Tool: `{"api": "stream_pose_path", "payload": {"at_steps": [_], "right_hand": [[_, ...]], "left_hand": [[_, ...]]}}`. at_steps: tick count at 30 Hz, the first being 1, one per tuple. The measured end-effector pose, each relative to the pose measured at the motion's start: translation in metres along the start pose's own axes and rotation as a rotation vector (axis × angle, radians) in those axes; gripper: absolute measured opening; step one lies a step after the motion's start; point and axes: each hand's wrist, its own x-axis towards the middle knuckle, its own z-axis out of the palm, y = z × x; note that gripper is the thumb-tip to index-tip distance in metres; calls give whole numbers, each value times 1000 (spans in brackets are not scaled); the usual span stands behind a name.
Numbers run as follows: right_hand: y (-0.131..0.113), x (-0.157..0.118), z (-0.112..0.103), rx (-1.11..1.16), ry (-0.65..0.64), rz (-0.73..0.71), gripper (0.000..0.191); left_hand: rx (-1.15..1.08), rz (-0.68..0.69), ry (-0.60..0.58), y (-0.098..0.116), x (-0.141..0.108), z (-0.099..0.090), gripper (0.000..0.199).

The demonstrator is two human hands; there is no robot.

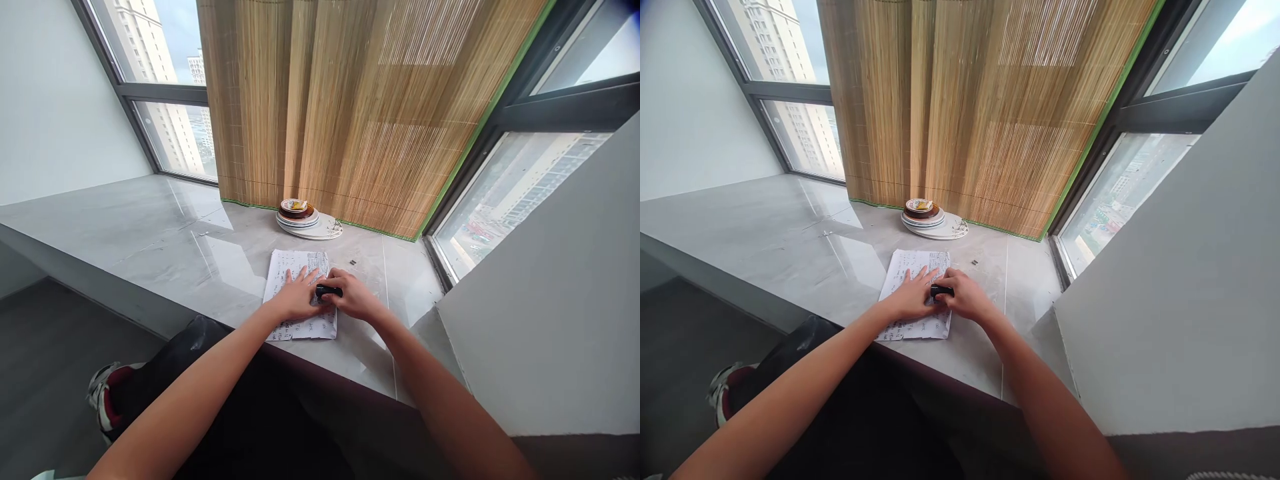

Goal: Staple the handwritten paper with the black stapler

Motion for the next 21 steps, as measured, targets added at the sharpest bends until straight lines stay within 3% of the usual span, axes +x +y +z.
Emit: {"api": "stream_pose_path", "payload": {"at_steps": [21], "right_hand": [[-9,1,1,-56,-39,74,28]], "left_hand": [[-24,-17,-11,2,0,-1,94]]}}
